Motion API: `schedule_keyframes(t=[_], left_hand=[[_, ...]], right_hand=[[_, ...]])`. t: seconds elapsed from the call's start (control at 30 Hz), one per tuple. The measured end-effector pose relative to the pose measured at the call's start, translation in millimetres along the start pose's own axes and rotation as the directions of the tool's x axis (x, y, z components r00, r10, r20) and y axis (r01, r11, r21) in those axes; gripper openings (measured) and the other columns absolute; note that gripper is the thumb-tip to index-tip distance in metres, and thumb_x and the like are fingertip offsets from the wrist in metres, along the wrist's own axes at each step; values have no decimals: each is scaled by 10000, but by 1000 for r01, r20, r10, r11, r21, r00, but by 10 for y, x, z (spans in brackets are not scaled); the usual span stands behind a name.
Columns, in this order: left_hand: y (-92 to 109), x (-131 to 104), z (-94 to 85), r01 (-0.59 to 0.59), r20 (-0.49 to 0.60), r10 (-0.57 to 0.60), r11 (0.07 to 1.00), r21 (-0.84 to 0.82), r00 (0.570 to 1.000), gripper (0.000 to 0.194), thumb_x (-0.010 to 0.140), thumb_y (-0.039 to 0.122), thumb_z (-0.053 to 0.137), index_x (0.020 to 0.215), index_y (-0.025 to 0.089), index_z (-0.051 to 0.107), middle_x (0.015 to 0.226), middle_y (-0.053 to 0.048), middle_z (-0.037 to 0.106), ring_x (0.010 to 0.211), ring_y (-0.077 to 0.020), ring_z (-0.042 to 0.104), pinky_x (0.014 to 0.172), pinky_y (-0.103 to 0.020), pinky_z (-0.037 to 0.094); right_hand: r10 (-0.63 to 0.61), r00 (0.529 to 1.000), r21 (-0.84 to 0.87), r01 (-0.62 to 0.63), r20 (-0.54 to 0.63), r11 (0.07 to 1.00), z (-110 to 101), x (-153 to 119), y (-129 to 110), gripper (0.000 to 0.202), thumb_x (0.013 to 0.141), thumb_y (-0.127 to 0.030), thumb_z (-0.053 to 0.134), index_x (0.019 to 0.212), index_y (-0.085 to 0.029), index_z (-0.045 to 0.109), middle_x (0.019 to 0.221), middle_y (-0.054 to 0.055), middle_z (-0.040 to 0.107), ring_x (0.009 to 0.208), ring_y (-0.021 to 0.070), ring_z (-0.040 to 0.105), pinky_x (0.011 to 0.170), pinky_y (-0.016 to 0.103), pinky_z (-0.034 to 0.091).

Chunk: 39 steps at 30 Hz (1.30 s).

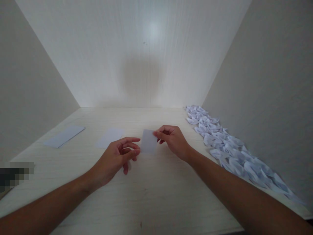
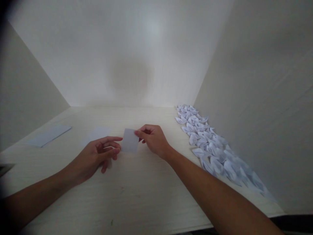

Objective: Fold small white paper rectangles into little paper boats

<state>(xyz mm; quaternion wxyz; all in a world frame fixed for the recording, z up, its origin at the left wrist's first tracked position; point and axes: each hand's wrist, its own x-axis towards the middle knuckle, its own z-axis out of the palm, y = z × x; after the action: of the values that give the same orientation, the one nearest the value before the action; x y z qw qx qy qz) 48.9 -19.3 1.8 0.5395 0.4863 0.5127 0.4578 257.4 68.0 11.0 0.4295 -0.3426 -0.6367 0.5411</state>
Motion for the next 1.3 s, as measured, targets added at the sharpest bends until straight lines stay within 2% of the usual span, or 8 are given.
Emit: schedule_keyframes(t=[0.17,0.3,0.37,0.53,0.73,0.9,1.07,1.3], left_hand=[[-16,22,41,-15,-64,14,1000,-11,998,452,766,326,834,1144,163,647,846,9,619,426,-31,443,306,-150,341],[-56,41,20,-29,-80,23,996,-80,997,382,753,288,848,1050,155,649,720,47,600,377,-4,372,315,-129,269],[-60,43,12,-39,-66,33,995,-92,997,371,737,277,859,1012,158,640,667,62,584,385,-17,385,318,-128,276],[-31,36,42,-66,-20,65,995,-68,998,410,738,315,854,1037,171,614,707,44,625,466,-76,513,365,-176,448],[-41,36,52,-93,-56,90,994,-51,994,422,745,323,850,1074,169,635,611,63,587,400,-61,459,311,-139,334],[-41,41,40,-83,-38,81,994,-68,996,456,743,321,853,1118,160,651,660,49,616,369,-42,432,308,-148,340],[-22,39,50,-108,-25,106,988,-109,994,469,759,294,849,1169,181,652,656,74,556,398,-28,406,315,-124,302],[-12,20,56,-69,-55,63,993,-100,996,545,740,334,857,1214,181,638,652,64,566,425,-58,468,308,-132,318]], right_hand=[[26,998,-4,-26,57,1000,42,-22,0,266,740,-412,794,686,-171,697,649,-10,655,582,102,564,580,251,467],[41,993,-12,-40,111,999,77,-54,-10,277,748,-421,794,691,-167,700,632,-14,648,563,97,563,572,247,466],[46,993,-7,-45,111,999,81,-62,-19,285,743,-427,801,687,-167,699,637,-12,650,569,99,566,572,248,472],[46,992,-8,-46,114,999,74,-63,-36,297,733,-445,807,676,-176,695,616,-19,643,558,98,563,564,244,469],[71,981,-35,-66,179,997,88,-68,-43,295,724,-444,794,648,-179,689,599,-9,652,549,103,559,560,248,461],[77,979,-37,-71,186,997,89,-69,-47,268,730,-412,787,646,-177,688,595,-15,650,547,99,558,556,241,460],[81,973,-17,-79,215,997,93,-72,-22,276,738,-415,789,648,-174,688,590,-22,637,543,95,556,563,241,458],[95,966,-19,-94,241,995,101,-86,-20,285,740,-420,797,645,-171,694,582,-22,636,543,95,551,559,240,449]])
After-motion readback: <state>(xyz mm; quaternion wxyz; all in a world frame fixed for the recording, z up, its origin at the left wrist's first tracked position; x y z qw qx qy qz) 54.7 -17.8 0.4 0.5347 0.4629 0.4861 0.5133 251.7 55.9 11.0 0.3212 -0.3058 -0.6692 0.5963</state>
